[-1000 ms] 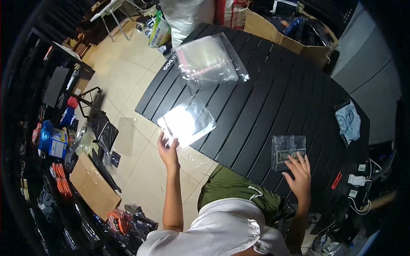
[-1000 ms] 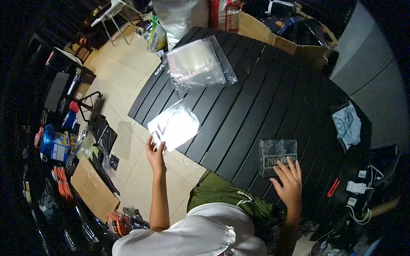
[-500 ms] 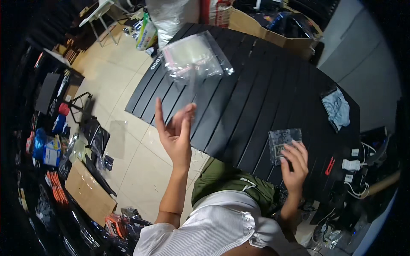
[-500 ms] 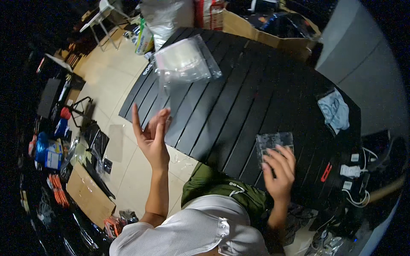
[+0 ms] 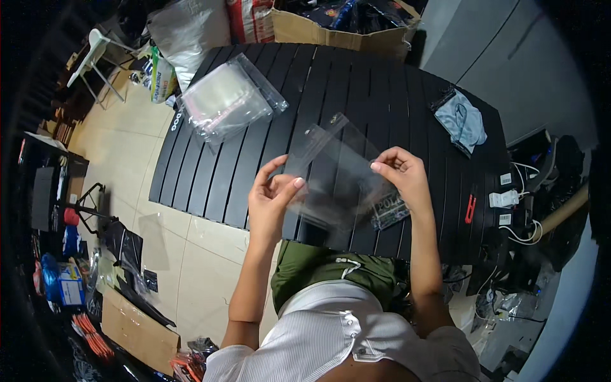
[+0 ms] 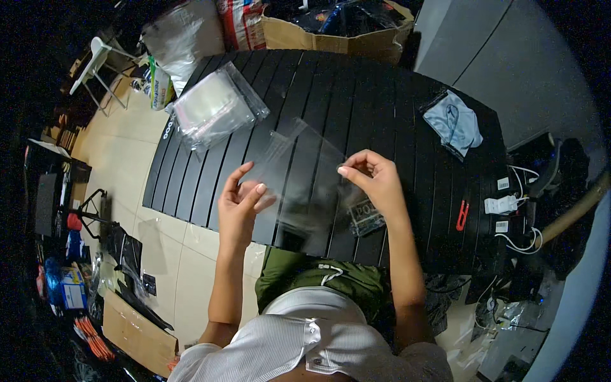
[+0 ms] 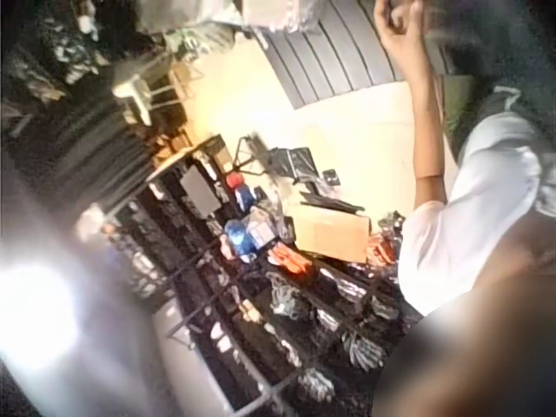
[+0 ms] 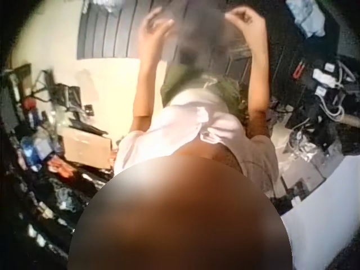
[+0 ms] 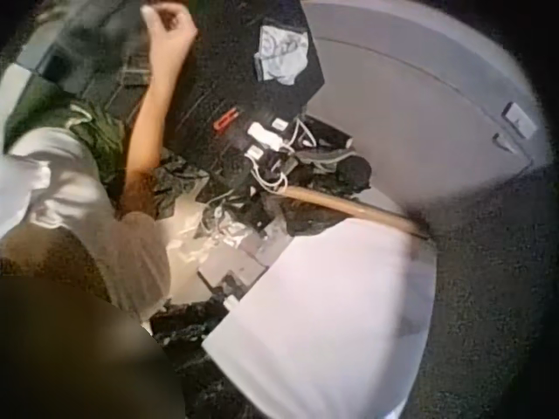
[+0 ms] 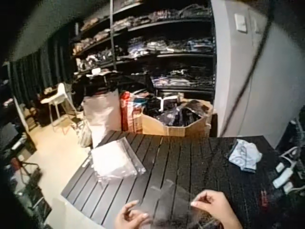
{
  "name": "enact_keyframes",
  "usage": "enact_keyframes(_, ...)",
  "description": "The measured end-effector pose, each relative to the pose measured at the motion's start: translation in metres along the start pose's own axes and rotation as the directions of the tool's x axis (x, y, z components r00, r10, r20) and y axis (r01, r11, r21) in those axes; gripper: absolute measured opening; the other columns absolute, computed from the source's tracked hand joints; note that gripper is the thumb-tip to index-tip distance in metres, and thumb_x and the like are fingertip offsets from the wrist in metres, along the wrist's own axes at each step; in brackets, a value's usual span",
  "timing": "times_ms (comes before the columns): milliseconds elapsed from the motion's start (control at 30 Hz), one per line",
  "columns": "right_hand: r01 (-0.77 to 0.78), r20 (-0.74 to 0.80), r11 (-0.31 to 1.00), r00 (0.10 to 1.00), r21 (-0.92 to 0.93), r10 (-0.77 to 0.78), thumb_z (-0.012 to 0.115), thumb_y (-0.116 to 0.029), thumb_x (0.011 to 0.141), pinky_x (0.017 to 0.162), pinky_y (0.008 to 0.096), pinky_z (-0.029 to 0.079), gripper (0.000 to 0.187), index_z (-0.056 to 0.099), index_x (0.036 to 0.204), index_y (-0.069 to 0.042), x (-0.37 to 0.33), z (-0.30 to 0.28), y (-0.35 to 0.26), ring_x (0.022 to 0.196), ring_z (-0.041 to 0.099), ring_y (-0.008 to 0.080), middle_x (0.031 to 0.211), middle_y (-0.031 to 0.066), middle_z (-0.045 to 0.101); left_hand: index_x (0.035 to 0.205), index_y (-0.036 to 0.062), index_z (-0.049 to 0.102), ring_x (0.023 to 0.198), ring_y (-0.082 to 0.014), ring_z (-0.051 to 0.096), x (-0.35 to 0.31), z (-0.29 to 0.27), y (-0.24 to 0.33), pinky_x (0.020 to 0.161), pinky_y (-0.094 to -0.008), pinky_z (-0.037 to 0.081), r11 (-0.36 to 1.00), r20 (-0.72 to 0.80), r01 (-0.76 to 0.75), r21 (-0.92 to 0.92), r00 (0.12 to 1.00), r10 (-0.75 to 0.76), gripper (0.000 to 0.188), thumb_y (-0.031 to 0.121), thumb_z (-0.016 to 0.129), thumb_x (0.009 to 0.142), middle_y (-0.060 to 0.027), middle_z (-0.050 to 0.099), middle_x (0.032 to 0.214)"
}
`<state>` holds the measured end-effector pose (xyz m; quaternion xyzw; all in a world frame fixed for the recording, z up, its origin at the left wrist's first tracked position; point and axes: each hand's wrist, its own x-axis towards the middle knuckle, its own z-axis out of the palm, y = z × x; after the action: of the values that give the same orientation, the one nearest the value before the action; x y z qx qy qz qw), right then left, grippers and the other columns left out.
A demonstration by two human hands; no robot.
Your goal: Inspect, trim loose threads from, fold, and package neck gaiters into plastic bags.
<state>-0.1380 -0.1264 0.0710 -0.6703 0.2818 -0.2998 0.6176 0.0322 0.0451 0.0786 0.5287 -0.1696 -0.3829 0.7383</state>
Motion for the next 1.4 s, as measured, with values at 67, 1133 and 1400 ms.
enact_keyframes(67,-0.043,-0.02,0.999,0.999,-0.005,0.043,0.065,-0.004,0.077,0.065,0.0174,0.043,0.01,0.058,0.085,-0.001,0.002,-0.01,0.009,0.07,0.056,0.0066,0.074,0.0014,0.059,0.118,0.0011,0.045,0.077,-0.0119,0.056,0.011,-0.011,-0.004,0.071,-0.0312,0.051,0.999,-0.045,0.04,-0.018,0.998,-0.04,0.042,0.004,0.061,0.08,-0.0025,0.056,0.082)
enact_keyframes(1133,0.696,0.357,0.388,0.672,-0.604,-0.649,0.072,-0.02,0.065,0.084,0.0389,0.043,0.037,0.061,0.099,-0.008,-0.052,0.025,-0.001,0.1,0.049,0.0236,0.113,0.0066,0.053,0.119,-0.0068,0.046,0.101,-0.027,0.056,0.018,0.038,0.008,0.085,-0.0414,0.047,0.938,0.446,0.294,0.185,0.825,-0.347,0.05,0.031,0.03,0.09,-0.0198,0.056,0.112)
enact_keyframes(1400,0.728,0.524,0.37,0.678,-0.578,-0.516,0.067,-0.014,0.067,0.094,0.0433,0.035,0.043,0.058,0.109,-0.011,-0.028,0.019,-0.03,0.098,0.049,0.0236,0.105,0.0047,0.053,0.117,-0.0054,0.046,0.101,-0.0303,0.056,0.022,0.021,0.001,0.088,-0.0476,0.044,0.862,0.55,0.466,0.2,0.675,-0.492,0.052,0.032,0.022,0.09,-0.0192,0.056,0.108)
